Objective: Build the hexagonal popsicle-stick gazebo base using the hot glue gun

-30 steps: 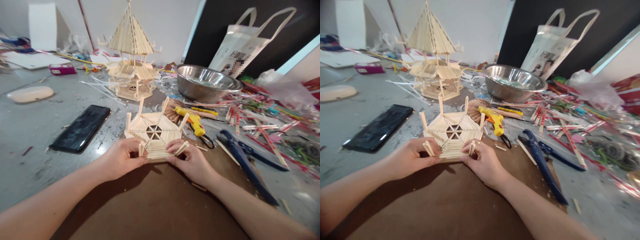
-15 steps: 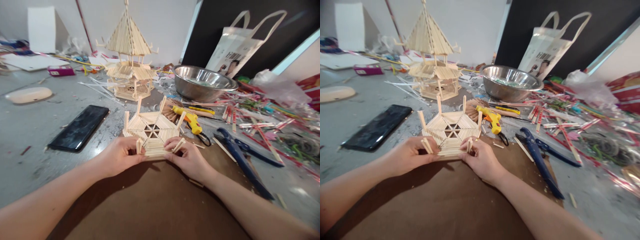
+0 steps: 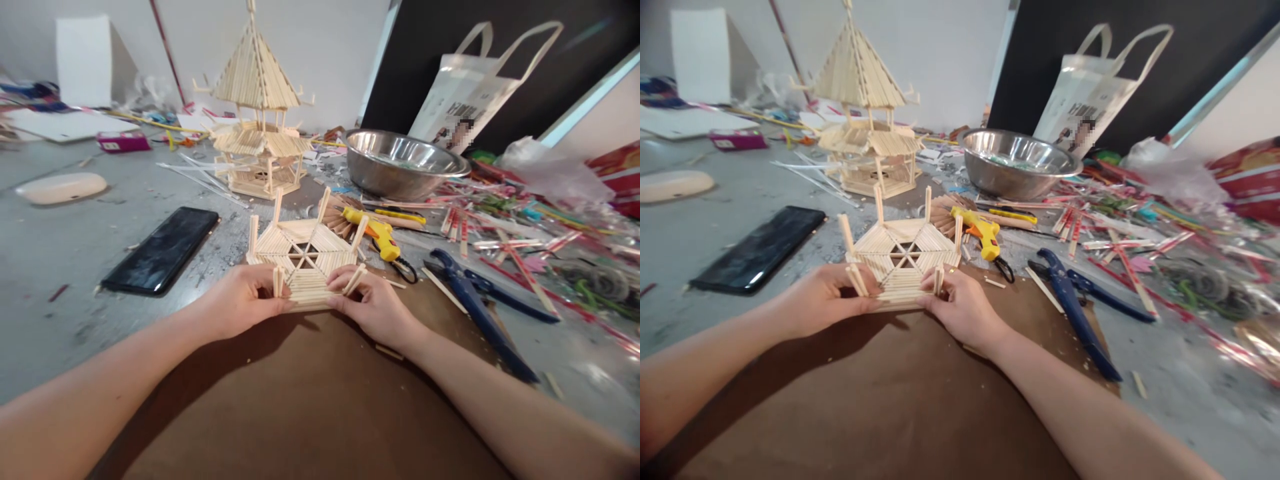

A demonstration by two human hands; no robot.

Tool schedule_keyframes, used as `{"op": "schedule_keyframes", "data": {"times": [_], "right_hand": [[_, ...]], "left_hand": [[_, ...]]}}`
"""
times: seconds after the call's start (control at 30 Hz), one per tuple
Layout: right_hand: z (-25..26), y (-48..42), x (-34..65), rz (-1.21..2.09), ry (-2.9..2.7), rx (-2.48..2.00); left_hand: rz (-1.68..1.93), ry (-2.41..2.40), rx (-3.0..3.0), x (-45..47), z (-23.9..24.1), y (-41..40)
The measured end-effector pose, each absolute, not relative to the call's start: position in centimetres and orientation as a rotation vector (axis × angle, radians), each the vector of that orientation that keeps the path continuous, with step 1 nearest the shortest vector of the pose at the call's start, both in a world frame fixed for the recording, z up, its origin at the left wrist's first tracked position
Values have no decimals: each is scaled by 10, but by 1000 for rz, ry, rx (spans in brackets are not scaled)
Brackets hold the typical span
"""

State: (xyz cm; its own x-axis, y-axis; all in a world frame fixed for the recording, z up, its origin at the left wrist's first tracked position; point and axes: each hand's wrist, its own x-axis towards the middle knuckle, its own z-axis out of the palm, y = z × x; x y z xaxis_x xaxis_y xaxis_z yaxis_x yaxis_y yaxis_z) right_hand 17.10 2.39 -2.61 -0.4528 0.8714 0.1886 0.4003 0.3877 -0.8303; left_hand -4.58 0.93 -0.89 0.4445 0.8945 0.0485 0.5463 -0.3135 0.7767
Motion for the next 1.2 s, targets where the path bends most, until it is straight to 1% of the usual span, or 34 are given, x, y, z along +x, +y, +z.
{"op": "schedule_keyframes", "data": {"times": [0.4, 0.77, 0.97, 1.2], "right_hand": [[-28, 25, 170, 931, -2035, -1084], [-25, 24, 172, 906, -2092, -1181], [-24, 24, 173, 892, -2091, -1200], [-25, 25, 173, 927, -2083, -1193]], "left_hand": [[672, 1181, 2014, -48, -14, 11], [619, 1216, 2000, -48, -13, 10], [567, 1313, 1929, -49, -11, 9], [569, 1305, 1945, -48, -9, 8]]}}
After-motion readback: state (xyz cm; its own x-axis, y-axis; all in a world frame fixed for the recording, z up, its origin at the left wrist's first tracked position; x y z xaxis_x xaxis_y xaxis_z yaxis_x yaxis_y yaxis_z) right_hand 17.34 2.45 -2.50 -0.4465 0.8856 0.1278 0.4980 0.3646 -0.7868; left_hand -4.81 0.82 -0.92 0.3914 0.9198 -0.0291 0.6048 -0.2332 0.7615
